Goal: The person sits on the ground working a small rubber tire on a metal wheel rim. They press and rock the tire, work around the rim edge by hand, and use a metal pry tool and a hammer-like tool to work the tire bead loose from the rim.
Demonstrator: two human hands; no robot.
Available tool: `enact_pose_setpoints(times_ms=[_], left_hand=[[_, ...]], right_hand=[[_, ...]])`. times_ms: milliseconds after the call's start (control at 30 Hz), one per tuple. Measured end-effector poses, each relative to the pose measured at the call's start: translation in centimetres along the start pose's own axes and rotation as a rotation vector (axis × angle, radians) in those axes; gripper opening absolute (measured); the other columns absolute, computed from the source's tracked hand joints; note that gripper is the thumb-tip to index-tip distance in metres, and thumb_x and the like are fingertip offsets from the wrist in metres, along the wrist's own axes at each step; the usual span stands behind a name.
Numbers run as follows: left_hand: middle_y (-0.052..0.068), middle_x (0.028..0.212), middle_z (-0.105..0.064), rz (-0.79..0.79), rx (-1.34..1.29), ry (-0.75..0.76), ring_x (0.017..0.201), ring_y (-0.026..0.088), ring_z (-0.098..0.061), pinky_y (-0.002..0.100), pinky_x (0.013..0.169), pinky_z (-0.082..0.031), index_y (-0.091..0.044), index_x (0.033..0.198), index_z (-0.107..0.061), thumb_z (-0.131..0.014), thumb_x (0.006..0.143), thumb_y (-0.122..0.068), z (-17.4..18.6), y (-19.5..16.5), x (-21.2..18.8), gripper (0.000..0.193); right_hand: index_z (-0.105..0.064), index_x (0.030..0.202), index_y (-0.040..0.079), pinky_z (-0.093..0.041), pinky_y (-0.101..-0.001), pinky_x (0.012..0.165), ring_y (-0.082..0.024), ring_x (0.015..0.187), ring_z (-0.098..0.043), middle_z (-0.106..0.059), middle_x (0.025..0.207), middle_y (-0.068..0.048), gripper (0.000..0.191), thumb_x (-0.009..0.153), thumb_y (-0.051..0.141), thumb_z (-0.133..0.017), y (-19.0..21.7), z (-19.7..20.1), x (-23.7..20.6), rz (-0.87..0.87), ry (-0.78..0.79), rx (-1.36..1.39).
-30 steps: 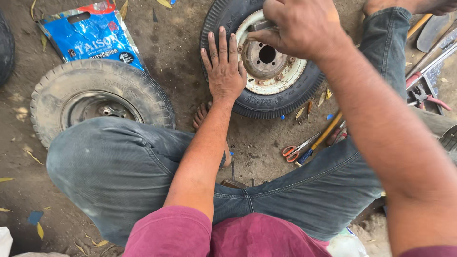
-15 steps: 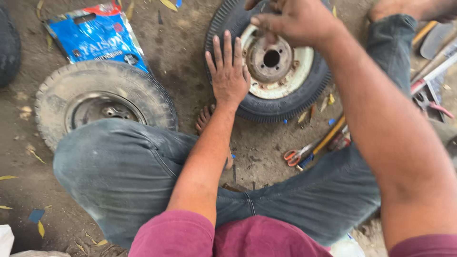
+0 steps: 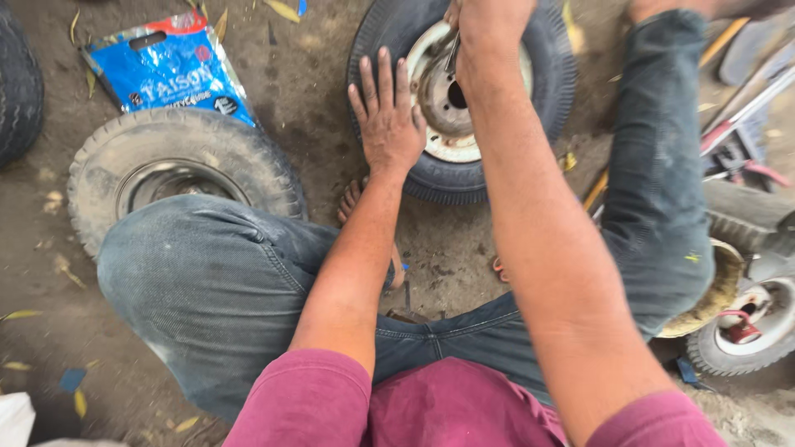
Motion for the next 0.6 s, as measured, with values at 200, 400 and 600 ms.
enact_pose_setpoints(times_ms=[200,400,600], left_hand=[[0.007,0.174,-0.004,-0.01,0.008,-0.01,0.161,0.035,-0.002,0.058,0.132,-0.005,-0.017,0.166,-0.023,-0.062,0.096,-0.03,-0.3,0.4,-0.5,0.082],[0.007,0.174,-0.004,-0.019,0.011,-0.021,0.161,0.034,-0.001,0.059,0.131,-0.006,-0.017,0.167,-0.022,-0.061,0.098,-0.029,-0.9,0.6,-0.4,0.08],[0.008,0.174,-0.003,-0.02,0.015,-0.02,0.161,0.034,0.0,0.059,0.132,-0.005,-0.017,0.167,-0.021,-0.063,0.097,-0.03,-0.7,0.3,-0.4,0.083]], right_hand=[[-0.057,0.082,0.006,-0.052,-0.0355,0.062,-0.017,0.058,-0.056,-0.056,0.066,-0.003,0.026,0.107,0.004,-0.065,1.4,9.8,0.7,-0.132,0.349,0.418],[-0.064,0.09,0.008,-0.046,-0.0283,0.049,-0.011,0.043,-0.047,-0.054,0.057,0.0,0.013,0.101,0.004,-0.059,1.6,13.1,1.5,-0.306,0.284,0.462],[-0.062,0.088,0.005,-0.043,-0.0235,0.049,-0.007,0.053,-0.051,-0.054,0.067,0.001,0.014,0.102,0.003,-0.062,2.0,13.4,1.7,-0.153,0.69,0.25]])
Point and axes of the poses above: each hand's wrist, its own x-axis towards the middle knuckle, its own z-axis out of the back of the hand, y = z × x, the point moved 3 cm from there along x, towards the middle knuckle
